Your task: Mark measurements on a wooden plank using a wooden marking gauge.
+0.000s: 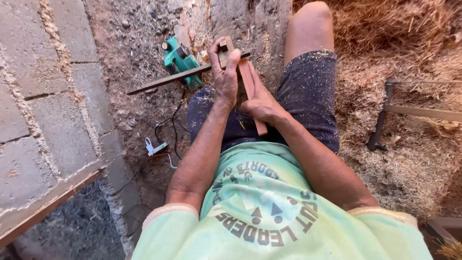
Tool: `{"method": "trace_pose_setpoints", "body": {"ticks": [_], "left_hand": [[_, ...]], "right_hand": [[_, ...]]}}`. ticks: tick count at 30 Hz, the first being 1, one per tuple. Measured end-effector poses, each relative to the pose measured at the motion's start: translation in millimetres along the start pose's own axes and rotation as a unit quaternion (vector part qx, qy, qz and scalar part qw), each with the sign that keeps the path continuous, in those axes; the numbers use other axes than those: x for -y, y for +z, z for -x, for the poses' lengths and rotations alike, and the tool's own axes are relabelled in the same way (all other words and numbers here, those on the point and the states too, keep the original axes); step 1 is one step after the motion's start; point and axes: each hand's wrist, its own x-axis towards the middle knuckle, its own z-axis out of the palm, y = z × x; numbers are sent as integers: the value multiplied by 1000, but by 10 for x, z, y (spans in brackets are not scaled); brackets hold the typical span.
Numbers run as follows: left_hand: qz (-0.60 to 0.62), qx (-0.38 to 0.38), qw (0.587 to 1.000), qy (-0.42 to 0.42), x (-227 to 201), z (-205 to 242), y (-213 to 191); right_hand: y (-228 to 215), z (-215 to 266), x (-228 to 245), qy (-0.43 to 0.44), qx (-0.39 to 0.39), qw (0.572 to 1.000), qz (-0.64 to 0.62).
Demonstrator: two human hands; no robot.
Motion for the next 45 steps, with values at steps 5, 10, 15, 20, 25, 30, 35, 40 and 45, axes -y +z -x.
{"method": "trace_pose_setpoints", "body": {"ticks": [5, 10, 15, 20, 25, 30, 35, 40, 45], "left_hand": [[-18, 13, 999, 50, 211, 9, 35], [-37, -18, 999, -33, 10, -184, 106], [-25, 28, 996, 76, 89, 31, 86], [-74, -31, 996, 28, 113, -264, 154], [-119, -10, 990, 70, 73, -49, 142], [-36, -22, 998, -49, 151, -207, 58], [-16, -38, 999, -3, 179, -322, 87], [-78, -21, 997, 21, 166, 10, 79], [-16, 13, 998, 53, 50, -166, 209]], "right_hand": [[-78, -12, -199, -5, 15, 999, -37], [-56, 18, -181, 23, 13, 997, -74], [-96, -11, -474, -53, 49, 983, -169], [-124, -13, -149, 12, 21, 997, -71], [-116, -75, -358, 3, 10, 996, -85], [-45, 73, -348, -13, 47, 971, -232], [-81, 18, -222, -48, 20, 994, -98], [-87, 28, -356, 19, 9, 995, -94], [-103, -51, -440, -28, 11, 993, -113]]}}
